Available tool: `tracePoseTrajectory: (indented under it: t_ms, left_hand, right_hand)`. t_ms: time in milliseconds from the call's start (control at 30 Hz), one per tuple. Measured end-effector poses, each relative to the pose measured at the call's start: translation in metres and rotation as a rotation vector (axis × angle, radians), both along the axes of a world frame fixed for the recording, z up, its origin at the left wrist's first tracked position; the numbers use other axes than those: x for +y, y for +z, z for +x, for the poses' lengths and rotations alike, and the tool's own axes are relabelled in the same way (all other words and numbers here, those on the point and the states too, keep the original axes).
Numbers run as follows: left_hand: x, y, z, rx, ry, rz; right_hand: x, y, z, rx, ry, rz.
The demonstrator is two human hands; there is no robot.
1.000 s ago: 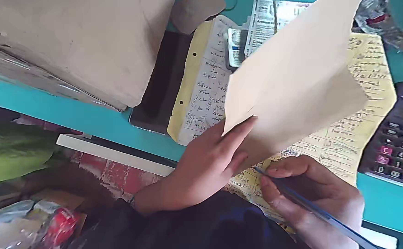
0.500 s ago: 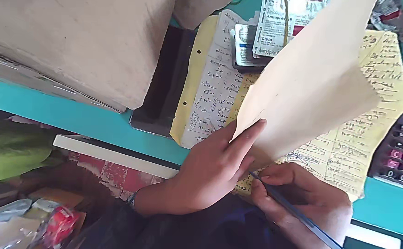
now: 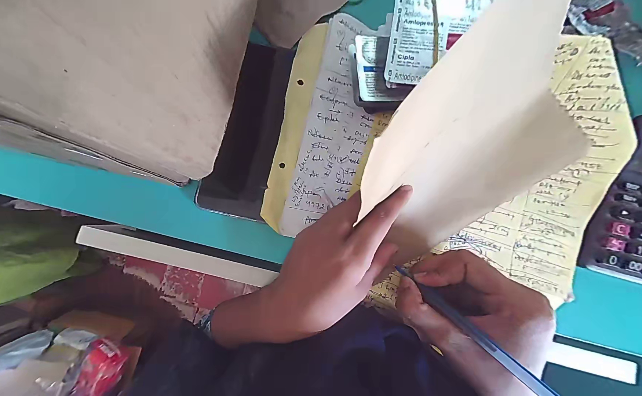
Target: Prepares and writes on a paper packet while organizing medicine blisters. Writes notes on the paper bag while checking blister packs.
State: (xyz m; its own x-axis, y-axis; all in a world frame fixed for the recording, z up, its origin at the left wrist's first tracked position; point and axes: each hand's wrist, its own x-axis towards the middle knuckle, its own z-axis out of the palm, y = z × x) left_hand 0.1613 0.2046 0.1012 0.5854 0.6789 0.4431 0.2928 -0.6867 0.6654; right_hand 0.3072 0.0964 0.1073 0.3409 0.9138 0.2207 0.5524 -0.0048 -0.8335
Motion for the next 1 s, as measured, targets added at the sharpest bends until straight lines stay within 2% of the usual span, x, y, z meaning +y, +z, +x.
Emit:
tracePoseTrajectory:
  t_ms: [267, 367, 433, 500, 567, 600, 667, 800, 900, 1000]
  left_hand:
    - [-0.001, -0.002, -0.001, 0.001, 0.025, 0.018]
    - [0.0, -0.003, -0.002, -0.011, 0.008, 0.0]
    - [0.001, -0.004, -0.004, -0.021, -0.013, -0.017]
    - [0.0, -0.006, -0.006, -0.028, -0.034, -0.039]
    - [0.0, -0.008, -0.008, -0.039, -0.052, -0.038]
    - [0.001, -0.008, -0.008, -0.041, -0.061, -0.033]
    - [0.001, -0.007, -0.007, -0.015, -0.063, -0.017]
    - [0.0, -0.005, -0.003, 0.007, -0.016, 0.009]
    - [-0.001, -0.005, -0.002, -0.005, -0.006, 0.024]
    - [-0.001, -0.005, -0.001, -0.008, -0.002, 0.021]
  right_hand:
    - [0.001, 0.002, -0.003, -0.021, -0.032, -0.014]
    - [0.001, -0.001, -0.006, -0.076, -0.03, 0.08]
    - [-0.004, -0.003, -0.01, -0.205, 0.043, 0.242]
    - [-0.011, 0.003, -0.015, -0.352, 0.203, 0.373]
    - [-0.013, 0.009, -0.018, -0.392, 0.338, 0.412]
    - [-0.012, 0.009, -0.017, -0.388, 0.343, 0.404]
    - [-0.008, 0.008, -0.013, -0.351, 0.253, 0.348]
    - [0.0, 0.01, 0.005, -0.083, 0.054, 0.101]
    - [0.0, 0.007, 0.013, 0.084, 0.038, 0.039]
    - [-0.002, 0.003, 0.012, 0.121, 0.033, 0.021]
